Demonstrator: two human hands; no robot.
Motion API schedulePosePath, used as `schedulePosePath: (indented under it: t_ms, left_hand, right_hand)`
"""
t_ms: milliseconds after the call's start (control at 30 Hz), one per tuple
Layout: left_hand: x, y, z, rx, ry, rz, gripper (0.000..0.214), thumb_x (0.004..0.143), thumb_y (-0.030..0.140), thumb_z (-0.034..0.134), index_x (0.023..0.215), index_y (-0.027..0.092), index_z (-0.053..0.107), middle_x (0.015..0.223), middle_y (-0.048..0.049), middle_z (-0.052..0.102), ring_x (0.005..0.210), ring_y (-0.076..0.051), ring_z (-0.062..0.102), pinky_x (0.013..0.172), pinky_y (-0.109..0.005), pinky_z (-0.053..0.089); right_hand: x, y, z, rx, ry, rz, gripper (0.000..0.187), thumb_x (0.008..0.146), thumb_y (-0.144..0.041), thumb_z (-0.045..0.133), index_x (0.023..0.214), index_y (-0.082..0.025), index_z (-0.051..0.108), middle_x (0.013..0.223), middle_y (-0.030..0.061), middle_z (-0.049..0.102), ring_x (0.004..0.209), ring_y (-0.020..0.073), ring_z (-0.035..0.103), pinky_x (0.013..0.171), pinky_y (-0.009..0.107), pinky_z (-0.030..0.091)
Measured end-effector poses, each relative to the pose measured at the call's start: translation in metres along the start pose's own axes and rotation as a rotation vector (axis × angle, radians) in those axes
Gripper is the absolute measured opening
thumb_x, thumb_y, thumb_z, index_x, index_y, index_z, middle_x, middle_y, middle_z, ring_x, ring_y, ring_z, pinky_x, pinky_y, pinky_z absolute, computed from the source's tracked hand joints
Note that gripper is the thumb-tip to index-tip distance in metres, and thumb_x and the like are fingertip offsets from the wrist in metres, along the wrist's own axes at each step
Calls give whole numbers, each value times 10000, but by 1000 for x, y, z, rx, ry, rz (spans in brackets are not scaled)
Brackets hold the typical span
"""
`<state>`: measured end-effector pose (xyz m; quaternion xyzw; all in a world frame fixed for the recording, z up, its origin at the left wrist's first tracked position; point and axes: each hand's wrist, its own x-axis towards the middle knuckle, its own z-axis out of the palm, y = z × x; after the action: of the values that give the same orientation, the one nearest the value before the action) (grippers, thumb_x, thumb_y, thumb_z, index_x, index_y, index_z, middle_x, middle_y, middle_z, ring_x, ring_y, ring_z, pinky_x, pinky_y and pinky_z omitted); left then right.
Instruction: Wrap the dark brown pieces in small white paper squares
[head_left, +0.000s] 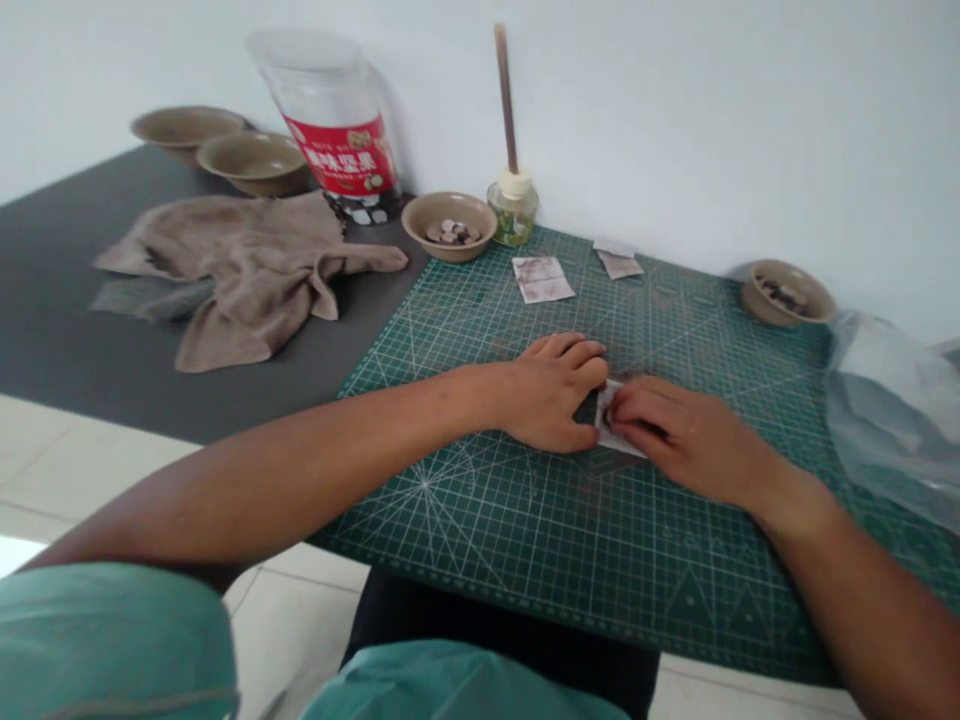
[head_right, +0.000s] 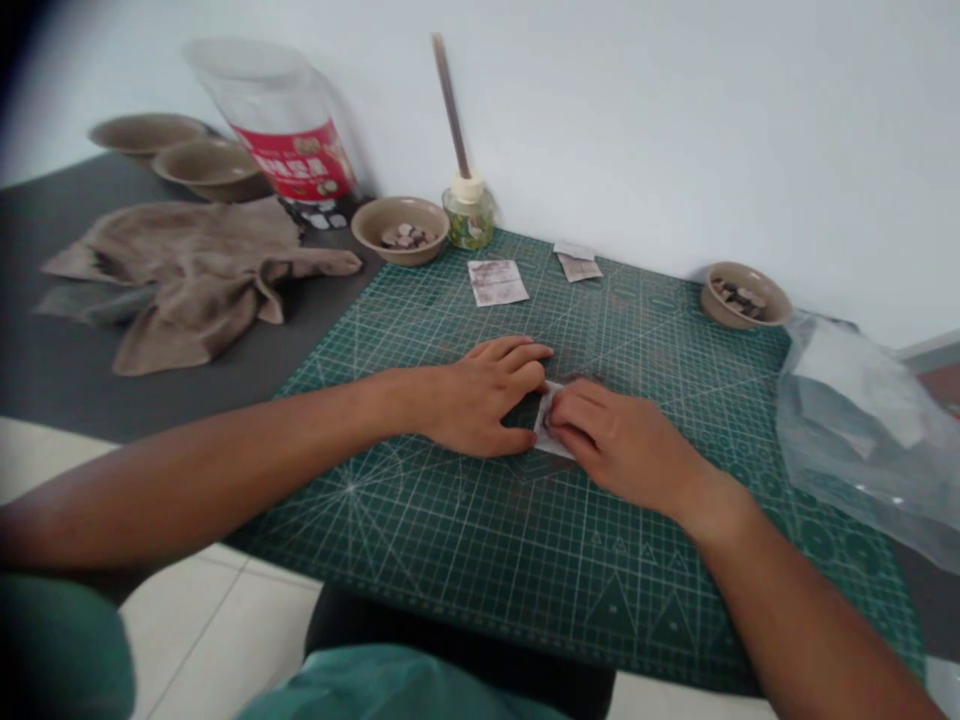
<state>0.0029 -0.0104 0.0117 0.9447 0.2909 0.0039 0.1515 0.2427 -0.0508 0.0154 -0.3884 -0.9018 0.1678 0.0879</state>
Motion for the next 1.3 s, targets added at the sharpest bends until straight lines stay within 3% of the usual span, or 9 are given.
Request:
schedulePosePath:
  t_ms: [100,267,467,633,800,967,1033,1133,1300]
  left_hand:
    - [0,0,1,-10,-1,-33,549,879,531,534,1272,154,468,1614,-177,256,1510,-369,172,1210,-493,193]
    - [0,-1,1,3,4,22,537,879,521,532,1263,152,470,1603,-172,281,1506,-367,186,1211,-484,196]
    - [0,-2,2,-7,9,-19,556,879,529,527,1281,151,462,1613,-191,251,1510,-380,167,1209,-509,193]
    - [-1,-1,1,11,10,23,543,878,526,529,1267,152,466,1599,-176,291,1504,-369,193,1207,-482,208]
    - [0,-1,2,-6,2,-23,551,881,529,526,1286,160,460,1619,-174,247,1514,-369,162,1210,-501,192]
    - [1,0,2,-12,1,-7,560,878,525,525,1286,145,470,1603,-175,282,1509,-368,175,1210,-490,206]
    - [1,0,3,-8,9,4,579,877,539,522,1297,144,463,1601,-180,285,1507,-370,179,1208,-492,209]
    - [1,-1,3,2,18,-18,581,880,542,518,1303,148,461,1610,-189,260,1506,-376,178,1206,-505,201]
    - [0,-1,2,16,17,17,556,877,528,525,1276,144,473,1588,-182,306,1496,-374,203,1208,-487,204]
  right_hand:
    - [0,8,-2,-50,88,82,70,952,-260,545,939,-234,609,993,61,657,894,230,638,775,374,503]
    - [-6,4,-4,71,-99,-13,123,978,-257,513,919,-241,619,988,45,655,849,195,628,725,334,500]
    - [-1,11,-6,-136,100,152,85,952,-273,545,943,-225,614,965,62,646,839,231,627,735,380,488]
    - [-4,4,-4,37,-102,2,128,981,-241,502,941,-247,623,980,39,663,854,195,637,717,330,498]
    - [0,3,-3,-75,69,105,68,957,-265,545,946,-239,607,1006,55,668,889,230,648,762,369,493]
    - [-3,-3,-5,97,-111,-13,88,975,-258,537,926,-246,609,954,29,672,836,187,641,729,320,494]
    - [0,-6,-3,66,-57,-16,105,985,-234,507,949,-242,605,991,41,668,884,199,640,772,340,494]
    - [1,-1,-6,-68,63,112,71,964,-245,537,947,-236,604,995,56,660,880,225,636,763,369,488]
    - [-2,-3,-5,65,-84,3,141,984,-237,501,915,-235,624,978,46,674,872,202,637,754,345,497]
